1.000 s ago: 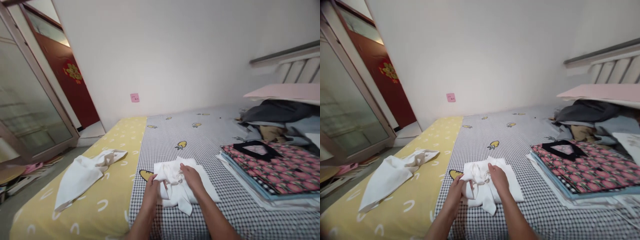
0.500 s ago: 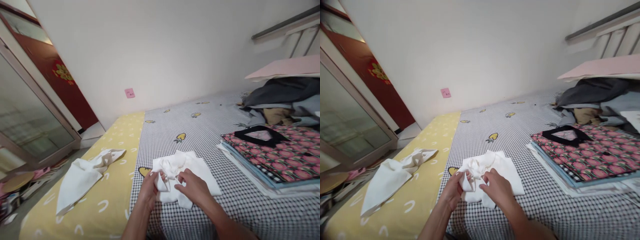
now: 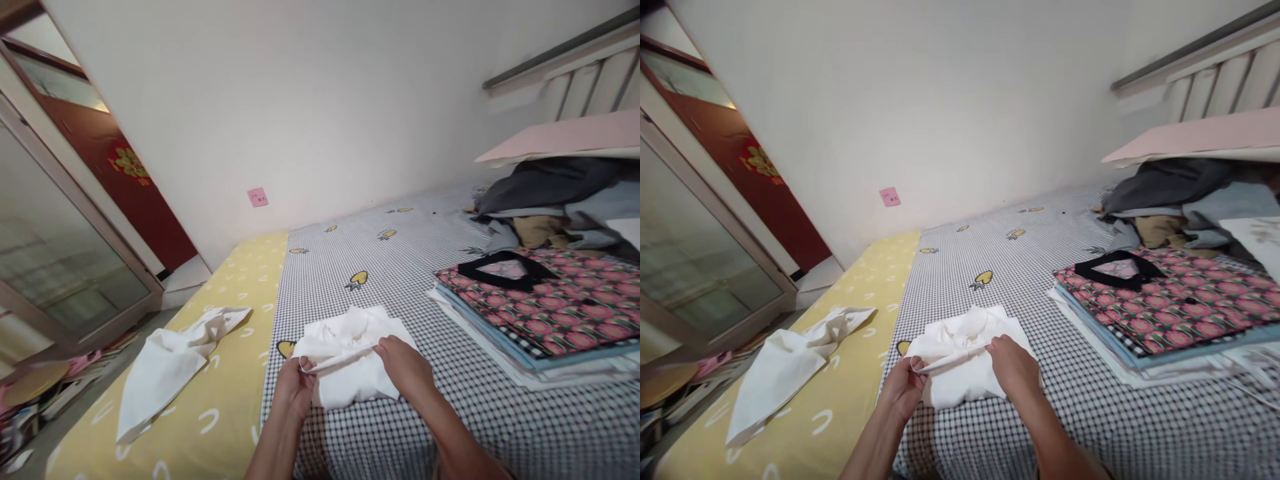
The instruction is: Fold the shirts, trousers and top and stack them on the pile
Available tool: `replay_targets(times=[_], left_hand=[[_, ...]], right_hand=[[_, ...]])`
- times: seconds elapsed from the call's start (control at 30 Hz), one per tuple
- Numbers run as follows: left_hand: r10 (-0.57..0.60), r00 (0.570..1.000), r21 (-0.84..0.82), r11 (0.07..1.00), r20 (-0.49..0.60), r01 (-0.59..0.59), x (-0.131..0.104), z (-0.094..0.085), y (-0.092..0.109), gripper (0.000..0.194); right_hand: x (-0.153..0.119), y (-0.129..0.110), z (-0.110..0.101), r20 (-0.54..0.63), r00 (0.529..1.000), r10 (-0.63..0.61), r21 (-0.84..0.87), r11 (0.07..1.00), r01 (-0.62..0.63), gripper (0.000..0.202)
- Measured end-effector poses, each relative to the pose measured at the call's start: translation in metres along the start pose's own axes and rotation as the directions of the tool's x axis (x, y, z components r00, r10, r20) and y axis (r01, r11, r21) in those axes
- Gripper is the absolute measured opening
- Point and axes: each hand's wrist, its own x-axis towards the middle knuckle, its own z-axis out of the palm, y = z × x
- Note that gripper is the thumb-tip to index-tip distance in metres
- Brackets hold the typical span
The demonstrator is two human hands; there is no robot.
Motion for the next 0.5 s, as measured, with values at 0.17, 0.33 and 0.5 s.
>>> replay_targets(times=[0.17, 0.33, 0.5], left_hand=[[0.022, 0.999, 0.016, 1.0, 0.024, -0.023, 0.007, 0.001, -0.006, 0.028], [0.012, 0.996, 0.096, 0.995, 0.092, -0.021, 0.005, 0.001, -0.01, 0.024], [0.023, 0.997, 0.131, 0.991, 0.076, -0.033, 0.001, -0.006, -0.012, 0.019]], right_hand=[[0.002, 0.002, 0.003, 0.005, 0.999, 0.042, 0.049, 0.998, -0.043, 0.038], [0.007, 0.01, 0.003, 0.056, 0.997, 0.056, 0.083, 0.995, -0.06, 0.035], [0.019, 0.02, 0.006, -0.224, 0.971, 0.086, 0.38, 0.925, 0.006, 0.04]])
